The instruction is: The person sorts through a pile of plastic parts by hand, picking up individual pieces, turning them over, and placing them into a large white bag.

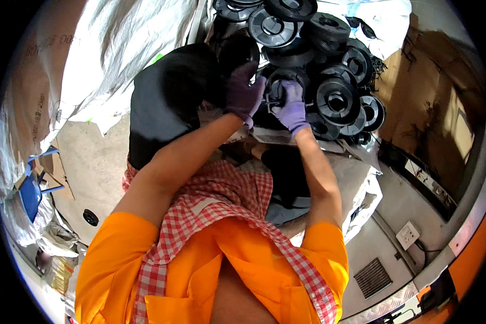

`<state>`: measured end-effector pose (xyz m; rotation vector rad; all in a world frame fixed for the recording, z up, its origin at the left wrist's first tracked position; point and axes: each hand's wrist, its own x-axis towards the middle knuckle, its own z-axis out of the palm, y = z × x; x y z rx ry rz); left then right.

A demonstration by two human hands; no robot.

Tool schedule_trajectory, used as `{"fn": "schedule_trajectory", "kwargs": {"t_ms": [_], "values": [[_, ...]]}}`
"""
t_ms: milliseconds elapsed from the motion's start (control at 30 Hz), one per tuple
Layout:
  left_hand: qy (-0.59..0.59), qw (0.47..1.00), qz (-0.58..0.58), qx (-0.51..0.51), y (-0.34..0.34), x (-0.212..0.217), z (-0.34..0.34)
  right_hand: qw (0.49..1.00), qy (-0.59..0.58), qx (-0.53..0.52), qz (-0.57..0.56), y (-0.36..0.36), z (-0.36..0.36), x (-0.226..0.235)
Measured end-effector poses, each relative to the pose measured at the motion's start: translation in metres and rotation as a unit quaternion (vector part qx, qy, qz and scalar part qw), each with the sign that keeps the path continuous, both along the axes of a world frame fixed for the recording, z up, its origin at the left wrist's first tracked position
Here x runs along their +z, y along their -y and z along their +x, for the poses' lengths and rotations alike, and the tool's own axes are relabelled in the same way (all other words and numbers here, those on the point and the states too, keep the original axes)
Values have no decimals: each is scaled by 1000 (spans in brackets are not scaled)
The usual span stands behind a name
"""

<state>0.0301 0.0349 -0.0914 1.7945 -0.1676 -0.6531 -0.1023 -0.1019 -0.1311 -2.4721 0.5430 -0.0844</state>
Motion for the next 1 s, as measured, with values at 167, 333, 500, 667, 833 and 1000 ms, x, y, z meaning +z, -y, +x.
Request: {"fn": "schedule_trajectory", "kwargs": {"t_ms": [167,333,500,667,833,1000], "values": [[-355,855,-309,-218,-5,-28,-33,991,95,-36,87,-36,-20,71],[-234,948,-122,-176,-4,18,-45,704,116,-296,635,-40,-42,115],[-31,978,39,-204,-1,30,-40,745,133,-327,566,-26,-34,119],[-149,973,-23,-174,-20,40,-37,866,212,-287,351,-19,-48,108],[-323,897,-221,-206,-52,61,-22,962,129,-99,221,-83,-40,124],[-18,856,-281,-434,-59,48,6,978,86,46,184,-75,-32,161]]}}
